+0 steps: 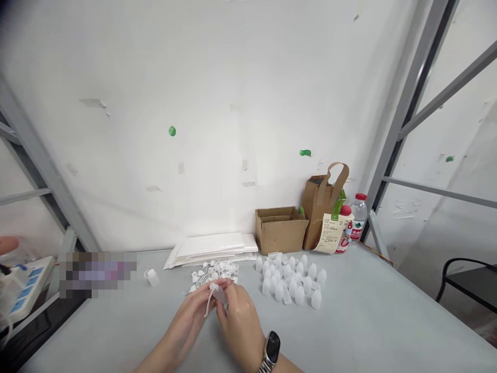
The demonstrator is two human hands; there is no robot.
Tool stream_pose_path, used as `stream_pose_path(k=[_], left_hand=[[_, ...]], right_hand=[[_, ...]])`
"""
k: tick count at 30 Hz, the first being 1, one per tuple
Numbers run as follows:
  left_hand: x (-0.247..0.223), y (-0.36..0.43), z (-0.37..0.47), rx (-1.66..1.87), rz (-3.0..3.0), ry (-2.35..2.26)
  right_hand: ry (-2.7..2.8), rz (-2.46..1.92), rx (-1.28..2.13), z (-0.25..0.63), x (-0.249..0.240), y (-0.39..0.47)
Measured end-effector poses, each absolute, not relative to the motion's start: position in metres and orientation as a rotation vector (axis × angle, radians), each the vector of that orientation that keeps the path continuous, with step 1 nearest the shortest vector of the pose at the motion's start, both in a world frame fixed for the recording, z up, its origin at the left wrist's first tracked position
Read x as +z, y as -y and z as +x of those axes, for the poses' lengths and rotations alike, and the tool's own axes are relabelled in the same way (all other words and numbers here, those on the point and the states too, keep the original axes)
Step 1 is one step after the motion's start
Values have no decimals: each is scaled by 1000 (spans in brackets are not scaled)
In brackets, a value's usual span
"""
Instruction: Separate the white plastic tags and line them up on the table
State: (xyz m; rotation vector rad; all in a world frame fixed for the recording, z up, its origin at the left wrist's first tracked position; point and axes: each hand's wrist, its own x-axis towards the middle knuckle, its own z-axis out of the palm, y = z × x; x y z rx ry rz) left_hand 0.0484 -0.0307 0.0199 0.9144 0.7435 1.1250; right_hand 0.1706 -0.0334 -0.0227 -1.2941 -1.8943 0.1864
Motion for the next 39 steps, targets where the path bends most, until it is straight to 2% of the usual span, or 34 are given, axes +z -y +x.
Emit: stream_pose_path(k=[4,9,16,22,30,39], left_hand=[[15,30,47,1128,945,-747],[9,28,45,1106,943,-730],[7,25,43,1027,819,-656],[4,22,40,993,775,-654],[6,20,41,976,764,-611],[7,21,41,955,705,-625]], right_hand=[[1948,-1276,44,170,-25,34],[1897,-1297,80,170,-27,34],[1731,-1357,566,170,-14,35],[1589,-1344,800,169,-11,30],[1351,-1166,1252,168,-12,24],[1252,-1054,1479,169,-11,20]])
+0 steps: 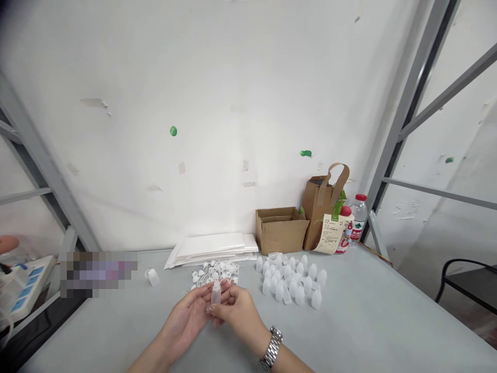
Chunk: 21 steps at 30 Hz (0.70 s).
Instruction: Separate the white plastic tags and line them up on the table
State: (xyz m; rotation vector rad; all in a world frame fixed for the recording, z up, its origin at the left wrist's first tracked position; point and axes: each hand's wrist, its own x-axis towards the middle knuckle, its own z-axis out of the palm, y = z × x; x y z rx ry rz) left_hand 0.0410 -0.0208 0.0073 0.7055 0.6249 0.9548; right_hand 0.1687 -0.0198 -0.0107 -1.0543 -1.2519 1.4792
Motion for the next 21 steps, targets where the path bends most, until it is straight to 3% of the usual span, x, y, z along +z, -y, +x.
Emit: stream_pose_path(k=[4,8,12,16,21], left_hand=[[11,14,30,1045,908,-754],[5,-1,5,1227,1373,-1379],[-2,-8,-12,898,1834,-1874],[-6,-6,-9,681,1927,-1884],[-15,-7,-2,659,2044,-1874]], right_hand=[[1261,-1057,1441,174,-11,16],[1264,-1128,1328,181,-6,11],[1293,-1214,1236,185,-4,10],[1359,-1260,1165,184,-10,10],[1409,-1281,1112,182,-15,11]])
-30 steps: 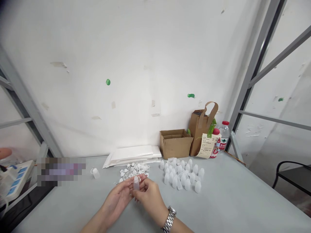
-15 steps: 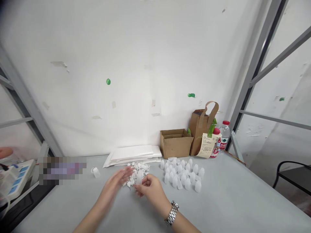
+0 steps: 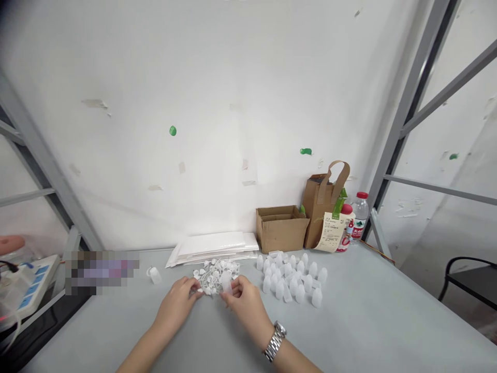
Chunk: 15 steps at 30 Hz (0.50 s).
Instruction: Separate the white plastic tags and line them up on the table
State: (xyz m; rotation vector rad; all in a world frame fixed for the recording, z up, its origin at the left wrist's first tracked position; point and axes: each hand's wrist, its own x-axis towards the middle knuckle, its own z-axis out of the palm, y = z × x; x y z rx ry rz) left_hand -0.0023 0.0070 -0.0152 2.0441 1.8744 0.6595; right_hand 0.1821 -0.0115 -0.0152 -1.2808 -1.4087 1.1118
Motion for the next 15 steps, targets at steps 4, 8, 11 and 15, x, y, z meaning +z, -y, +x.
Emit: stream_pose_path(k=[4,8,11,15], left_hand=[[-19,-8,-2,646,2095,-1877],[-17,-7,-1,644,2141,-1875],[-13,-6,-1,673,2043,-1853],[-7,-6,-4,821,1820,-1744]], right_hand=[[1472,-1322,1050,181,-14,14],[1554,-1391,957,181,-9,17],[1554,-1413,901,181,-6,18],[1555,-1408,933,181,-8,18]])
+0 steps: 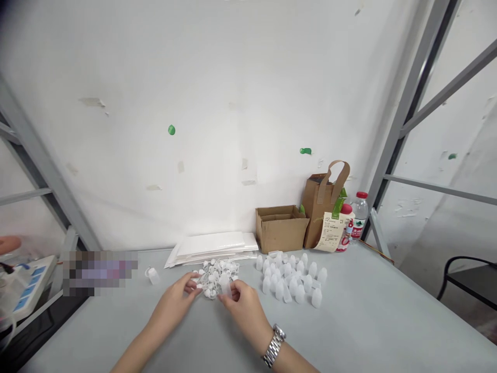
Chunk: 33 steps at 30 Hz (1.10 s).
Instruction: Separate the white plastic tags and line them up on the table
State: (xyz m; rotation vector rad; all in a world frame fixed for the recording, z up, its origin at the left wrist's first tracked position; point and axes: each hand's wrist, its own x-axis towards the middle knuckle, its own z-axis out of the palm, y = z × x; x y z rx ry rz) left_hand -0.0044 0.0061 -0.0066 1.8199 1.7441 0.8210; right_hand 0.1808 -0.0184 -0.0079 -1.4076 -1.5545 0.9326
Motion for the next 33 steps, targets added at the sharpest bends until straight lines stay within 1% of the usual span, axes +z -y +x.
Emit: stream_pose_path(k=[5,10,12,16,20,25,33], left_hand=[[7,-5,-2,1069,1559,-1555],[10,0,8,1101,956,-1097],[7,2,11,1080,747,-979],[3,1,14,999,519,-933],[2,-2,13,1024,324,-944],[-2,-3,11,1006,302,-899],[-2,5,19,999,565,-772]], right_hand=[[1587,-1219,1105,181,-13,16],[1587,-1085,1223,178,-17,16],[1564,-1076,1275,175,-19,17],[1498,-1093,1333,171,-20,19],[1468,-1142,1320,171,-17,19],[1491,-1153,1329,171,-17,20],[1542,-1167,1271,167,-21,24]])
